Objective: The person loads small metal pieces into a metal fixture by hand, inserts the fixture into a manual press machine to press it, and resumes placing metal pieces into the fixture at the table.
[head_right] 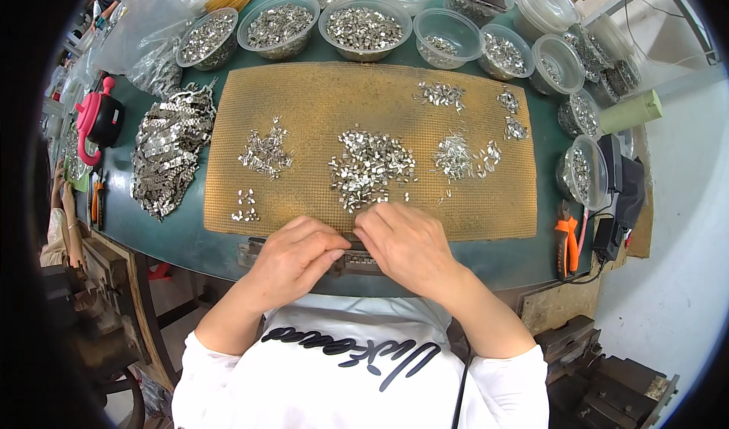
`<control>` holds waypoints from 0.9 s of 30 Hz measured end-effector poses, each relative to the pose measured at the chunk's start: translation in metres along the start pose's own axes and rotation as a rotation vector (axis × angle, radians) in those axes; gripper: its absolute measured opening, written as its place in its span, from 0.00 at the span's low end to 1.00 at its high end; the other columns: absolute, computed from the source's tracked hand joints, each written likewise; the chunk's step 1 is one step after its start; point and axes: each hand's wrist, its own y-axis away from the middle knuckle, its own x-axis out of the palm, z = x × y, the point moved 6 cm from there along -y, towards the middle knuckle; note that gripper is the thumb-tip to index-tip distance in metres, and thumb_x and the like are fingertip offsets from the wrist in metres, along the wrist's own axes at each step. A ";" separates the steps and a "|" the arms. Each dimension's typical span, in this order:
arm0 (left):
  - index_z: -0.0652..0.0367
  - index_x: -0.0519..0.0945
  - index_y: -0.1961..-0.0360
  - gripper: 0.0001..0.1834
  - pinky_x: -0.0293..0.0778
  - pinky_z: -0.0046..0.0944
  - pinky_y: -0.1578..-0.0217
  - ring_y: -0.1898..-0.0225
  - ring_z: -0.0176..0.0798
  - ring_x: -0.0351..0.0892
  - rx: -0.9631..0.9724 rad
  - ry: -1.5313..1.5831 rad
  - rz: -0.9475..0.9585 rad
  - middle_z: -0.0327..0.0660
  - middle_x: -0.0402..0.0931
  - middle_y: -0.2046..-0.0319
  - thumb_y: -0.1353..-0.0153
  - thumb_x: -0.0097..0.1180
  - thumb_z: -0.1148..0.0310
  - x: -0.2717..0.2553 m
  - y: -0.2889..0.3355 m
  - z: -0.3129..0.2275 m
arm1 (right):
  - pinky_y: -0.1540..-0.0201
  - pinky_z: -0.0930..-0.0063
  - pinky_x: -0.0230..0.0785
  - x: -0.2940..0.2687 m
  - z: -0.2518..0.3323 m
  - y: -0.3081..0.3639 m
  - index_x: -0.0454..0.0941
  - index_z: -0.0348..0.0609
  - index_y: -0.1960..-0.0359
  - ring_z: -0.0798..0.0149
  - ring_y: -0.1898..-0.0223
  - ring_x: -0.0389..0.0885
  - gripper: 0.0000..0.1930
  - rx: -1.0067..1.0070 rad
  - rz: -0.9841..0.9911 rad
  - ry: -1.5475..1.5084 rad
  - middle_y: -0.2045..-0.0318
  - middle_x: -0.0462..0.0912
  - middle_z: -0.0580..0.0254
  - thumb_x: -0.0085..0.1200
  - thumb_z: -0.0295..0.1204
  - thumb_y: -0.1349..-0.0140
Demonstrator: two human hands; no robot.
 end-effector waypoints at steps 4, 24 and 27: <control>0.61 0.88 0.57 0.07 0.80 0.45 0.58 0.59 0.49 0.84 -0.027 -0.006 -0.055 0.43 0.85 0.62 0.37 0.68 0.75 -0.006 0.003 0.004 | 0.58 0.61 0.78 -0.004 0.017 0.011 0.82 0.43 0.59 0.55 0.61 0.85 0.09 -0.048 0.033 -0.073 0.62 0.84 0.62 0.68 0.28 0.37; 0.57 0.85 0.58 0.08 0.79 0.47 0.57 0.59 0.48 0.80 -0.009 -0.161 -0.039 0.40 0.79 0.63 0.38 0.69 0.72 0.009 0.004 -0.008 | 0.56 0.62 0.81 -0.033 -0.004 0.042 0.86 0.42 0.58 0.53 0.60 0.88 0.07 0.171 -0.029 -0.089 0.58 0.89 0.60 0.67 0.23 0.37; 0.56 0.85 0.59 0.08 0.79 0.47 0.57 0.59 0.48 0.80 -0.006 -0.177 -0.046 0.40 0.79 0.63 0.39 0.68 0.72 0.012 0.003 -0.009 | 0.55 0.62 0.81 -0.035 -0.007 0.053 0.86 0.42 0.58 0.54 0.59 0.88 0.08 0.197 -0.034 -0.093 0.58 0.89 0.60 0.68 0.23 0.38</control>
